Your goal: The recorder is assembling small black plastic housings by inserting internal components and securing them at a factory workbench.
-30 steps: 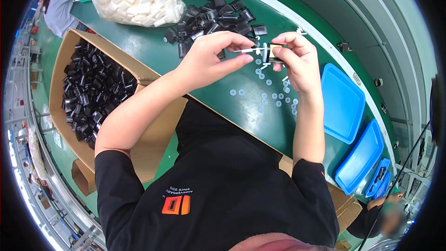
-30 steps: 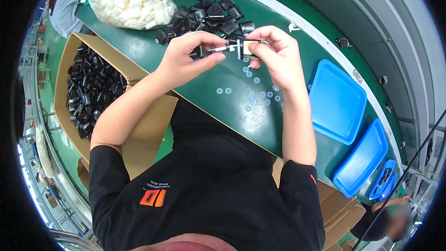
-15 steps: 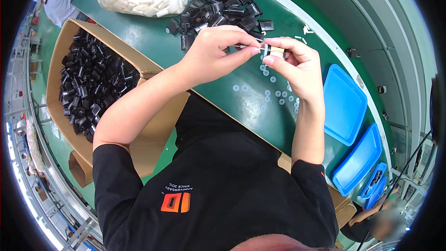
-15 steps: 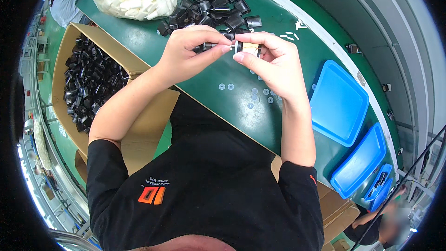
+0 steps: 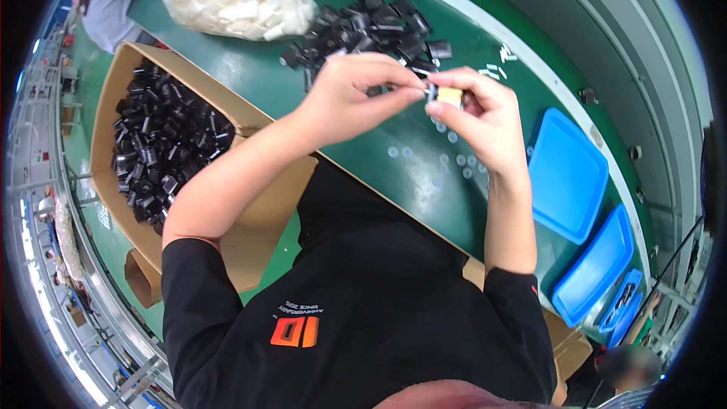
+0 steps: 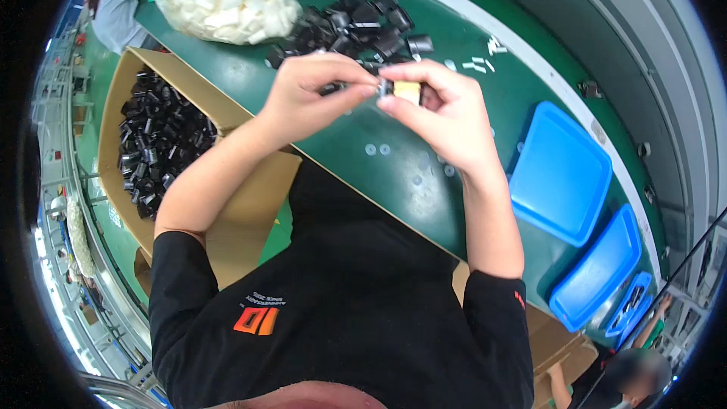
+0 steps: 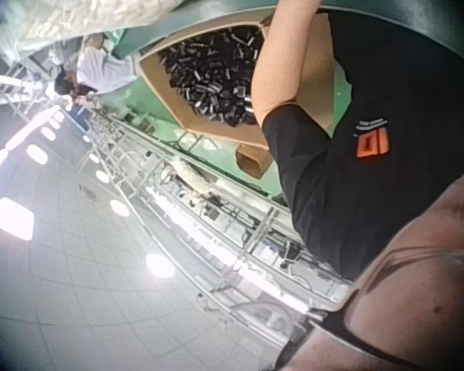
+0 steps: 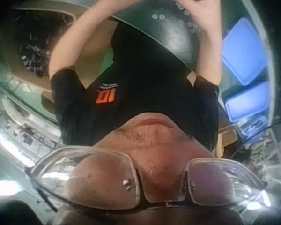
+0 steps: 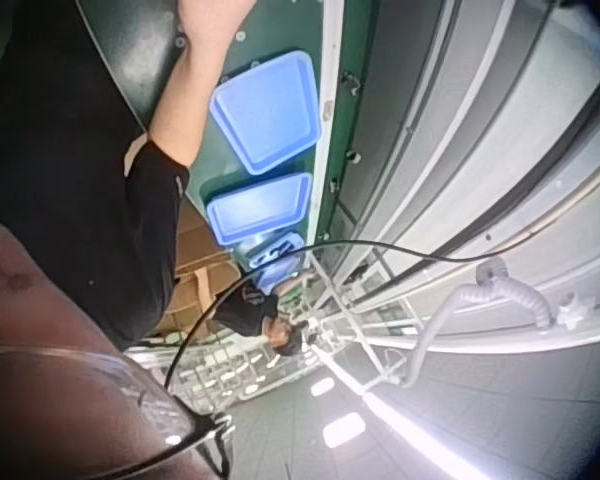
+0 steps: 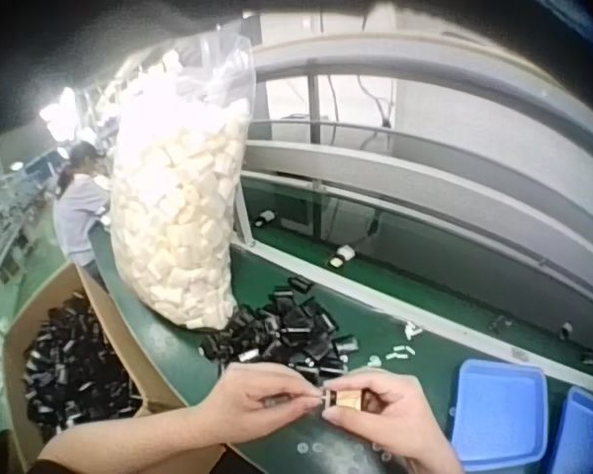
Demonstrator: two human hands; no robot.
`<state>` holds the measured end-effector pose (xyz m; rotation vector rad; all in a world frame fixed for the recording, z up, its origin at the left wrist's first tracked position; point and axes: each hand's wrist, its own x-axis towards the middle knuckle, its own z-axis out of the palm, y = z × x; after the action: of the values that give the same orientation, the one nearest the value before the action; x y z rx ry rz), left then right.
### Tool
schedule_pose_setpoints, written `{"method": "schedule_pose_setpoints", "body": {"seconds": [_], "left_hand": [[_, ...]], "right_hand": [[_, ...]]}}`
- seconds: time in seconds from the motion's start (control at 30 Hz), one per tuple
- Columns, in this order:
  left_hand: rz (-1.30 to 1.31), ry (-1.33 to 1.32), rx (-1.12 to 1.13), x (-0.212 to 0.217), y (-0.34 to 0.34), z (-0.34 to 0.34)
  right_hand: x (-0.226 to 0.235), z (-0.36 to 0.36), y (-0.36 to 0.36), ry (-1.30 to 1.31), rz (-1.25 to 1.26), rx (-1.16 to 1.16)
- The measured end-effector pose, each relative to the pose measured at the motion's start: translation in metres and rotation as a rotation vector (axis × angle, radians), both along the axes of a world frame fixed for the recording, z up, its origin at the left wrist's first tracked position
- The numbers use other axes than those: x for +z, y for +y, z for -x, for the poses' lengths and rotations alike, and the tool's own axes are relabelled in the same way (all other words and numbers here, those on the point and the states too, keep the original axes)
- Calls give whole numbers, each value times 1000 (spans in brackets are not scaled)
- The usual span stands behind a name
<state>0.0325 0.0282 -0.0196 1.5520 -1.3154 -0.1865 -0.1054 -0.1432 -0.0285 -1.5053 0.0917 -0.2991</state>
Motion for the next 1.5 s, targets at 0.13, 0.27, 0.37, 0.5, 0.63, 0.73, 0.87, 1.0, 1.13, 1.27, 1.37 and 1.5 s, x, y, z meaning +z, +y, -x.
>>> {"method": "schedule_pose_setpoints", "body": {"seconds": [0.13, 0.27, 0.37, 0.5, 0.63, 0.73, 0.87, 1.0, 1.13, 1.27, 1.37, 1.5], "left_hand": [[-39, 104, -44, 1, -5, 9], [-32, 119, -63, 13, 4, 19], [-5, 191, -50, 10, 6, 10], [60, 392, 30, 21, 5, 8], [140, 296, -77, 16, 4, -3], [127, 467, -145, 13, 3, -3], [122, 507, -217, 5, 3, -7], [28, 444, -219, 2, 6, -6], [124, 509, -254, -2, 3, -1], [139, 581, -188, -9, 1, -2], [166, 654, -142, -9, 0, -3], [209, 612, -153, -12, 0, -6]], "right_hand": [[-5, 12, -2, -55, 4, -56], [6, 13, 2, -54, -61, -68], [19, 7, 1, -79, -81, -2], [20, -8, 2, -96, -295, 61], [17, -18, 1, -171, -314, 106], [10, -15, -2, -154, -241, 101], [8, -14, 0, -174, -209, 121], [12, -8, 4, -127, -230, 137], [10, -9, 5, -137, -194, 97], [9, -10, 10, -138, -187, 19], [9, -10, 12, -191, -163, -20], [12, -11, 17, -166, -112, -93]]}}
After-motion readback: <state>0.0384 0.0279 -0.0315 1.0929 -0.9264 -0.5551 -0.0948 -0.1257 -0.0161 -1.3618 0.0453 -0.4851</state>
